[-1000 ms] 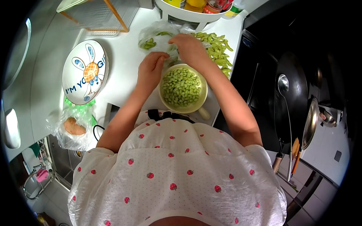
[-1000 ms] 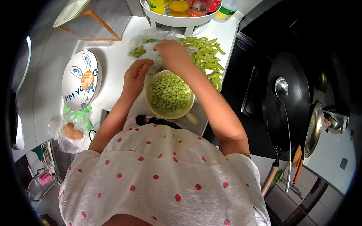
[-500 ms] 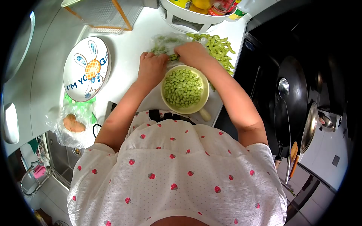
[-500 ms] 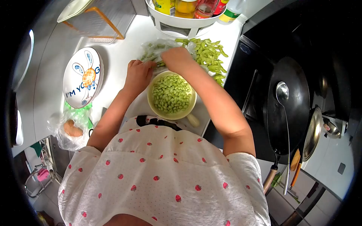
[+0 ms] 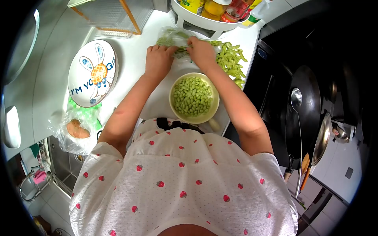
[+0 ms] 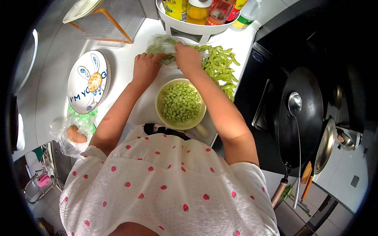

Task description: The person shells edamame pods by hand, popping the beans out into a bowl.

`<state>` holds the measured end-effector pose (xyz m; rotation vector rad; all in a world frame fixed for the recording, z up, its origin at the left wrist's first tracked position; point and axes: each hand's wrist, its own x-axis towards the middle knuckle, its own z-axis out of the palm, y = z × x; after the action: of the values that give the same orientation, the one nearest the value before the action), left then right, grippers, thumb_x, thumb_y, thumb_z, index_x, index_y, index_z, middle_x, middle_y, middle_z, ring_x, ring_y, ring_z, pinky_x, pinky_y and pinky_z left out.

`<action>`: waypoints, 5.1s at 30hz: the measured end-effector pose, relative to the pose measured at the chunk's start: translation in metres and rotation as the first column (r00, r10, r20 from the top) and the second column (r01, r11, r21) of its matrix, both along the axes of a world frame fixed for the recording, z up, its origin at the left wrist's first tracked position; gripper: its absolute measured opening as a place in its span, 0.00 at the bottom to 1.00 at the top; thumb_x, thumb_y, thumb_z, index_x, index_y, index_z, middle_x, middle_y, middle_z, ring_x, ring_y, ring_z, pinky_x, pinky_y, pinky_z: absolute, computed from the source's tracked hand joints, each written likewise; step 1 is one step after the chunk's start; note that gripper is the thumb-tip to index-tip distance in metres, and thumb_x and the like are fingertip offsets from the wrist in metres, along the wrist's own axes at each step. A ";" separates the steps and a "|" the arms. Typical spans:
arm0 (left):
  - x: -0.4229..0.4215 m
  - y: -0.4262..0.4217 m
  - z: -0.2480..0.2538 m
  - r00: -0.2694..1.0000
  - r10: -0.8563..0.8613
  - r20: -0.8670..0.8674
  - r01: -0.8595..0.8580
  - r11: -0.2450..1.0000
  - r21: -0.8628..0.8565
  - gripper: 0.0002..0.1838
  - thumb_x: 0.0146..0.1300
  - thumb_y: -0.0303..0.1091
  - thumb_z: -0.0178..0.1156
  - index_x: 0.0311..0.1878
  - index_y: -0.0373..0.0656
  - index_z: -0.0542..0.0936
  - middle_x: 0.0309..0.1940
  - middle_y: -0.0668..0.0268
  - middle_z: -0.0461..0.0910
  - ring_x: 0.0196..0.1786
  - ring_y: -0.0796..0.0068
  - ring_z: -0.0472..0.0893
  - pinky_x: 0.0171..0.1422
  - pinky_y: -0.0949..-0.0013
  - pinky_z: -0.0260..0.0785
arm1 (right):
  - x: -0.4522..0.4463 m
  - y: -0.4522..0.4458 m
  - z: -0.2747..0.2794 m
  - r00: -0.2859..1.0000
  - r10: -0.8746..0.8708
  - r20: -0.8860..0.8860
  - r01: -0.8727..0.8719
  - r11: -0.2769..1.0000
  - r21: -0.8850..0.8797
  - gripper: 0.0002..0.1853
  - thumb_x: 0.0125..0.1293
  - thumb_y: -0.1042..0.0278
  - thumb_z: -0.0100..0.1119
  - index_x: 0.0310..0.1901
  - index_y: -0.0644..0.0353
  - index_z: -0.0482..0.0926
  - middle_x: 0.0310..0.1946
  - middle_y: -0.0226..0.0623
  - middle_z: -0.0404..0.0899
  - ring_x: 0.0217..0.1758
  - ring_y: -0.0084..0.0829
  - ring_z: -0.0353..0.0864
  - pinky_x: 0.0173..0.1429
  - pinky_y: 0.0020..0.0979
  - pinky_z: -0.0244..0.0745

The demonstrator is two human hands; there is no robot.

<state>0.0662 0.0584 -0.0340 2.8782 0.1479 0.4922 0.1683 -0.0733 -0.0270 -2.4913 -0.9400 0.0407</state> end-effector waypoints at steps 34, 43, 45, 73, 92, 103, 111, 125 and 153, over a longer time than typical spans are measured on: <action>-0.034 -0.044 0.036 0.999 0.028 0.032 0.038 -0.280 -0.959 0.12 0.62 0.35 0.53 0.44 0.38 0.77 0.32 0.71 0.77 0.34 0.83 0.69 0.42 0.78 0.62 | -0.076 -0.048 0.042 0.401 0.396 -0.826 0.605 0.563 0.563 0.11 0.60 0.73 0.54 0.44 0.67 0.75 0.33 0.37 0.79 0.32 0.25 0.78 0.40 0.23 0.73; -0.046 -0.043 0.041 0.960 -0.270 0.073 -0.053 -0.432 -0.900 0.12 0.63 0.36 0.52 0.44 0.38 0.75 0.36 0.69 0.75 0.37 0.80 0.72 0.44 0.77 0.65 | -0.095 -0.075 0.061 0.160 0.503 -0.849 0.506 0.697 0.508 0.11 0.63 0.69 0.51 0.41 0.68 0.75 0.27 0.34 0.76 0.25 0.21 0.74 0.31 0.20 0.71; -0.050 -0.045 0.043 0.942 -0.334 0.023 -0.105 -0.359 -0.928 0.13 0.65 0.37 0.49 0.43 0.38 0.74 0.43 0.65 0.75 0.42 0.75 0.73 0.49 0.71 0.66 | -0.099 -0.079 0.061 0.104 0.519 -0.848 0.486 0.718 0.499 0.11 0.64 0.67 0.50 0.41 0.68 0.75 0.26 0.34 0.76 0.24 0.20 0.73 0.29 0.19 0.71; -0.059 -0.068 0.039 0.944 -0.315 0.095 -0.085 -0.511 -0.855 0.12 0.63 0.38 0.50 0.34 0.38 0.74 0.48 0.58 0.74 0.44 0.72 0.76 0.51 0.69 0.67 | -0.116 -0.078 0.062 0.308 0.252 -0.918 0.357 0.863 0.357 0.12 0.66 0.65 0.46 0.33 0.64 0.76 0.12 0.25 0.64 0.13 0.17 0.59 0.17 0.19 0.52; -0.062 -0.079 0.039 0.971 -0.217 -0.104 -0.181 -0.374 -0.910 0.18 0.63 0.40 0.51 0.47 0.32 0.74 0.44 0.64 0.76 0.46 0.78 0.73 0.53 0.75 0.63 | -0.127 -0.078 0.054 1.000 -0.026 -0.002 0.026 0.970 0.242 0.07 0.54 0.66 0.59 0.31 0.59 0.75 0.26 0.41 0.72 0.26 0.44 0.74 0.29 0.40 0.69; -0.066 -0.084 0.039 0.993 -0.120 0.001 -0.043 -0.361 -0.932 0.12 0.61 0.33 0.54 0.40 0.33 0.76 0.43 0.60 0.77 0.40 0.76 0.74 0.47 0.73 0.67 | -0.138 -0.075 0.047 0.793 0.002 -0.610 0.374 0.788 0.489 0.10 0.61 0.66 0.53 0.28 0.64 0.75 0.20 0.35 0.73 0.19 0.29 0.72 0.21 0.27 0.65; -0.067 -0.082 0.036 0.972 -0.232 0.045 -0.110 -0.611 -0.784 0.14 0.64 0.36 0.49 0.43 0.33 0.75 0.44 0.59 0.76 0.38 0.73 0.74 0.46 0.70 0.67 | -0.125 -0.081 0.060 0.329 0.294 -0.898 0.623 0.646 0.440 0.13 0.65 0.63 0.49 0.33 0.65 0.77 0.17 0.28 0.72 0.15 0.17 0.68 0.21 0.18 0.65; -0.065 -0.082 0.046 0.979 -0.201 -0.011 -0.088 -0.378 -0.922 0.14 0.63 0.35 0.51 0.46 0.34 0.76 0.47 0.61 0.76 0.51 0.74 0.72 0.59 0.71 0.60 | -0.126 -0.081 0.062 0.993 0.014 -0.120 0.027 0.944 0.330 0.08 0.57 0.70 0.57 0.36 0.64 0.76 0.25 0.43 0.75 0.22 0.36 0.74 0.27 0.29 0.69; -0.064 -0.075 0.052 0.913 -0.337 0.231 -0.040 -0.636 -0.771 0.19 0.66 0.43 0.46 0.42 0.34 0.74 0.46 0.57 0.75 0.40 0.68 0.77 0.42 0.70 0.70 | -0.126 -0.085 0.072 0.104 0.502 -0.858 0.563 0.682 0.467 0.11 0.65 0.66 0.48 0.37 0.67 0.75 0.18 0.32 0.73 0.12 0.20 0.65 0.17 0.19 0.61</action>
<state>0.0021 -0.0170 0.0176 0.6839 0.0095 -0.2025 0.0423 -0.1583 0.0448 -1.0403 -0.0893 1.0416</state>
